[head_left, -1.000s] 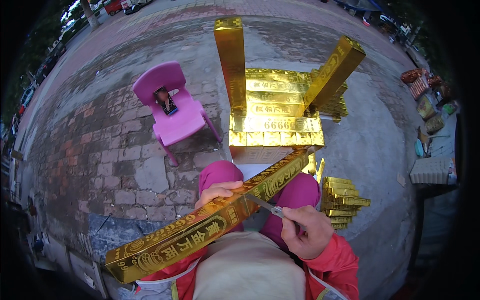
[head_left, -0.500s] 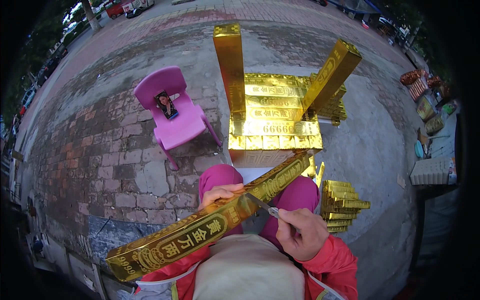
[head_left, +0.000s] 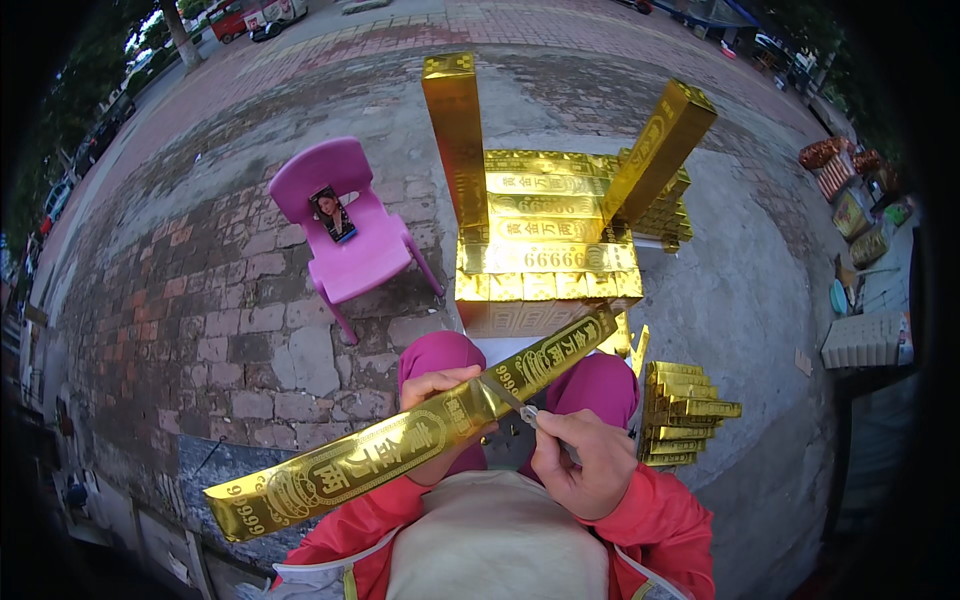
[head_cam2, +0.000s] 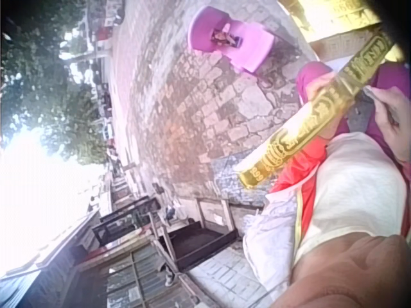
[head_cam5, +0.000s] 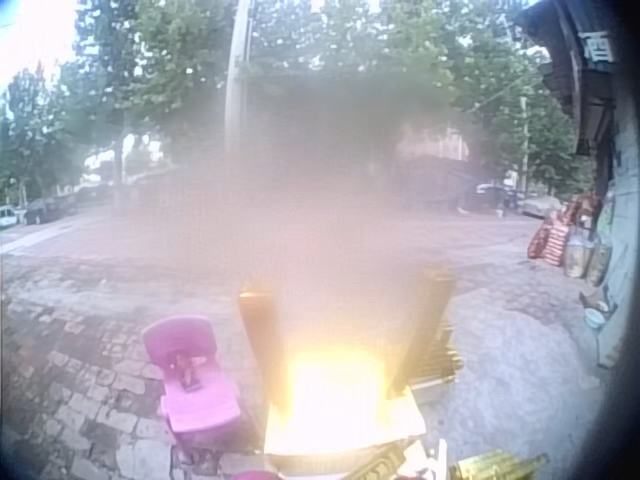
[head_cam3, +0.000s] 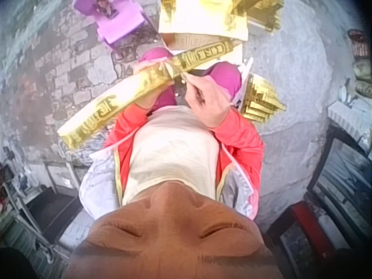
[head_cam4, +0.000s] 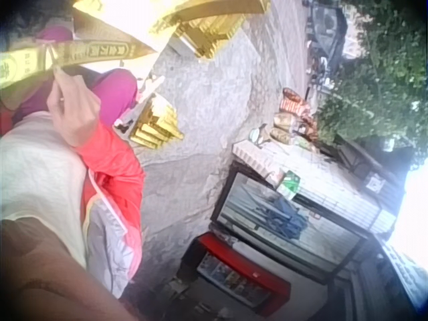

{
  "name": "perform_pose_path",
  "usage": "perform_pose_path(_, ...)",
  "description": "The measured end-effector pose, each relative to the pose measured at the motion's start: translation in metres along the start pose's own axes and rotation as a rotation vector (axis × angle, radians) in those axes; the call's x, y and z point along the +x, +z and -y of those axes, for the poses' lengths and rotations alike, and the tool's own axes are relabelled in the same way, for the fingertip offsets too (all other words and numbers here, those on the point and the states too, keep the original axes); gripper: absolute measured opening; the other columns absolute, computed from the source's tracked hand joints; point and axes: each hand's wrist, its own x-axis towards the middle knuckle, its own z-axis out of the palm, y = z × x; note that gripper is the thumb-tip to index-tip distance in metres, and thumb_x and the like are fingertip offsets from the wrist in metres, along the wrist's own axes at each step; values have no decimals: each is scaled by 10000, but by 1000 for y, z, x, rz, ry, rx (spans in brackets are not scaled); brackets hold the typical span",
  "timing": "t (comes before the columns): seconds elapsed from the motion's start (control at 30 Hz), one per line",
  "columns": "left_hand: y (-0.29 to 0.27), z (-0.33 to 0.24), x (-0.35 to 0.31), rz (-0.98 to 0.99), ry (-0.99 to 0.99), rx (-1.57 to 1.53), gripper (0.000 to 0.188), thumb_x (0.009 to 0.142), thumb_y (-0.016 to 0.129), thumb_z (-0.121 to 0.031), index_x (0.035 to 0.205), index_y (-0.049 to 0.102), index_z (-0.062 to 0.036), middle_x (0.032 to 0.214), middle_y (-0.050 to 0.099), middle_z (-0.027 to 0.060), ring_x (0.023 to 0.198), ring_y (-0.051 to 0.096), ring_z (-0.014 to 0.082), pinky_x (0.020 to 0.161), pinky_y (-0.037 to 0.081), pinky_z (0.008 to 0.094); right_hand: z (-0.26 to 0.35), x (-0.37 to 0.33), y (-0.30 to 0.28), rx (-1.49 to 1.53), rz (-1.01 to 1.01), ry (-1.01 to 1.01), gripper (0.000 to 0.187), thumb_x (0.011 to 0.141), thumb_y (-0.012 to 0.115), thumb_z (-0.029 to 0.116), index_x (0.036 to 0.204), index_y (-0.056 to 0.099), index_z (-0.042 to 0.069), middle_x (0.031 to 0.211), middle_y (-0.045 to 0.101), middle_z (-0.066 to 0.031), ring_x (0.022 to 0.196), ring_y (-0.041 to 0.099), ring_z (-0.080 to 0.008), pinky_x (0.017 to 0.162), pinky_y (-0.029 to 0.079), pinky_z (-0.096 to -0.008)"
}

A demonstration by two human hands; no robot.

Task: The person assembles a structure using gold-colored paper ingots. They apply hot glue to the ends of the ingots and attach them to a base, then fold and cut additional ingots to fit the assembly.

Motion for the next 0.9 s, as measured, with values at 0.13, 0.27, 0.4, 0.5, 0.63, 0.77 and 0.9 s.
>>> perform_pose_path(0.13, -5, -12, 0, 74, -52, 332, 670, 744, 805, 75, 1216, 348, -59, 1266, 559, 180, 1171, 587, 254, 985, 506, 378, 3, 4, 4, -7, 39, 10, 300, 752, 702, -59, 1042, 648, -4, 650, 555, -80, 487, 563, -245, 437, 446, -336)
perform_pose_path(0.27, -6, -13, 0, 85, -70, 323, 654, 763, 789, 77, 1220, 342, -61, 1269, 559, 174, 1176, 583, 243, 976, 506, 371, 7, 9, 0, -14, 69, 21, 282, 769, 697, -48, 1044, 643, -8, 647, 550, -81, 501, 570, -242, 444, 450, -342)
perform_pose_path(0.4, -4, -6, -2, 51, -50, 209, 665, 751, 790, 92, 1228, 353, -62, 1276, 555, 171, 1185, 579, 242, 992, 500, 373, 5, 16, -3, -10, 75, 0, 268, 787, 690, -43, 1048, 635, -19, 662, 557, -87, 519, 581, -238, 456, 458, -345)
perform_pose_path(0.5, 1, 3, -3, -1, -38, 18, 676, 732, 800, 100, 1227, 369, -61, 1280, 553, 173, 1200, 572, 249, 1012, 492, 378, 4, 18, -2, -9, 104, -11, 262, 793, 685, -45, 1049, 631, -25, 672, 559, -92, 530, 586, -238, 462, 462, -346)
perform_pose_path(0.63, 1, 7, -7, -18, -65, -1, 680, 718, 812, 97, 1222, 382, -58, 1286, 552, 178, 1210, 568, 253, 1029, 484, 380, 5, 17, -2, -12, 129, -7, 263, 793, 680, -49, 1051, 629, -27, 673, 554, -94, 531, 583, -243, 464, 464, -346)
perform_pose_path(0.77, 3, 10, -5, -27, -40, -57, 676, 720, 817, 86, 1222, 388, -57, 1295, 551, 179, 1202, 572, 239, 1022, 488, 370, 4, 15, -4, -18, 147, 14, 266, 792, 678, -48, 1052, 627, -28, 672, 548, -95, 530, 580, -248, 466, 465, -348)
perform_pose_path(0.9, 2, 4, -5, -3, -107, 8, 673, 726, 820, 74, 1222, 385, -57, 1297, 552, 173, 1192, 576, 230, 1003, 499, 361, 3, 14, -3, -17, 150, 7, 260, 782, 685, -53, 1034, 630, -20, 672, 566, -96, 525, 589, -242, 464, 464, -339)
